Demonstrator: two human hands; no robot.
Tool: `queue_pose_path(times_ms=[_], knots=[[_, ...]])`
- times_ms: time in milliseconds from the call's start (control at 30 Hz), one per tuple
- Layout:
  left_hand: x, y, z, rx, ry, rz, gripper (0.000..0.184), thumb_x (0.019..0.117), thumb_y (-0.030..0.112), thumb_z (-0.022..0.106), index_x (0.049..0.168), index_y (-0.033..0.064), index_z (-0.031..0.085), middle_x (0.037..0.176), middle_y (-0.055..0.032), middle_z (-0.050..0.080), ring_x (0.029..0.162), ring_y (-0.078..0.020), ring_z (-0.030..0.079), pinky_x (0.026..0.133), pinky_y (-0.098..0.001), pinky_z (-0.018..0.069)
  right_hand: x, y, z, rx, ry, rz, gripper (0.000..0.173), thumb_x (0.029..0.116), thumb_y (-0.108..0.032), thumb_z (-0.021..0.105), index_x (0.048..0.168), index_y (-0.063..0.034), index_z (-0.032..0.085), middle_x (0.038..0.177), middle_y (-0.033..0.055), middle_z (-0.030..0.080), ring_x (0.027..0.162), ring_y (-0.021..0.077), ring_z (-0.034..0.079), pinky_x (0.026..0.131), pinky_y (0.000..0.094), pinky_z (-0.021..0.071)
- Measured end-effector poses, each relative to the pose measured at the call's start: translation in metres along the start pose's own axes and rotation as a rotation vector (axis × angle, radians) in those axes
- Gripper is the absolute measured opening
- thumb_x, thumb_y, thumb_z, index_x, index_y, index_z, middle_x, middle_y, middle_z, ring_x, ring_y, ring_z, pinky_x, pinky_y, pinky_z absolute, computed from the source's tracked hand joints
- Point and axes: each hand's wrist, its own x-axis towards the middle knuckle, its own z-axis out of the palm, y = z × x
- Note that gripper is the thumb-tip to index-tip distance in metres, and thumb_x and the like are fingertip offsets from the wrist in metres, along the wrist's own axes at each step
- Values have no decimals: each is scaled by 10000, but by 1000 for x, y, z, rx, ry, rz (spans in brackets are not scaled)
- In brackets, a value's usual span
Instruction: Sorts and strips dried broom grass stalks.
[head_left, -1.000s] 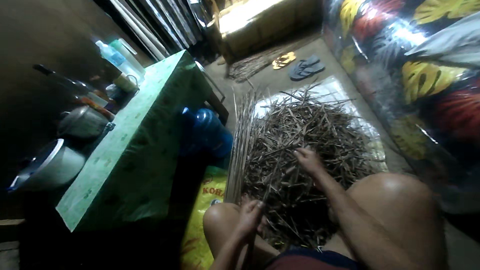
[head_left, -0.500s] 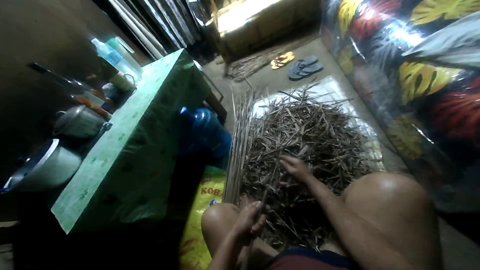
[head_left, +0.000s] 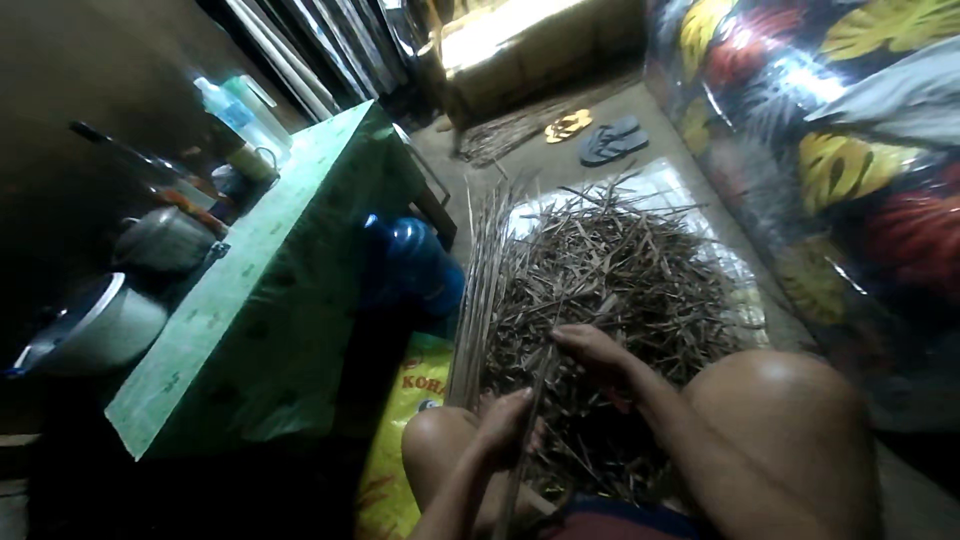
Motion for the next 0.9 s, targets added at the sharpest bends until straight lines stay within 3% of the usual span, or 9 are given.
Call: queue_pose_path(times_ms=[100,167,233,333,433,533,633,900], knots=[[-4,-7,-4,40,-15,-26,435,1142,314,252,1185,25,575,651,-12,585,490,-79,568,476,-216,513,7,-3,-17,-36,201,1,333,1122,-263,388,1226,-35,608,661,-24,500,463,58,442,436,208,407],[-3,-11,-12,41,-1,-20,381,1138,276,280,1151,33,572,645,5,564,480,-61,549,461,-198,497,6,-3,-23,-154,253,-20,319,1115,-258,416,1159,-18,620,712,-6,510,516,64,467,496,228,435],[-1,-10,-14,9,42,-1,358,1138,253,307,1124,23,581,623,11,547,455,-47,529,433,-180,479,3,3,-19,-247,186,-79,307,1093,-243,464,1039,1,642,741,12,529,577,77,479,568,269,447],[3,1,-12,-12,119,32,341,1139,241,322,1106,18,578,614,25,534,456,-29,507,437,-162,456,-8,4,3,-415,-84,-167,311,1082,-235,472,1009,7,654,787,26,580,642,67,521,633,270,476],[8,8,-9,-29,158,51,279,1135,219,343,1106,34,549,620,20,514,452,-36,491,430,-168,440,-8,11,25,-633,-252,-287,352,1079,-219,476,1057,74,671,912,174,644,811,218,593,797,415,490],[8,8,-6,-44,160,74,270,1135,206,333,1094,40,542,617,27,490,435,-26,450,409,-158,401,-3,19,31,-776,-228,-398,364,1074,-247,479,992,60,657,864,201,640,822,301,626,794,489,492],[7,4,-8,-10,165,82,307,1136,219,341,1114,10,566,608,29,491,424,-17,425,404,-150,381,2,23,26,-849,-213,-401,361,1077,-257,483,1089,47,678,957,227,690,925,355,681,881,546,516],[12,-4,-9,25,200,117,305,1129,217,380,1088,5,595,611,29,494,443,-23,434,424,-161,392,6,23,24,-929,-213,-341,385,1074,-312,492,1088,21,684,931,220,688,906,372,681,849,580,516]])
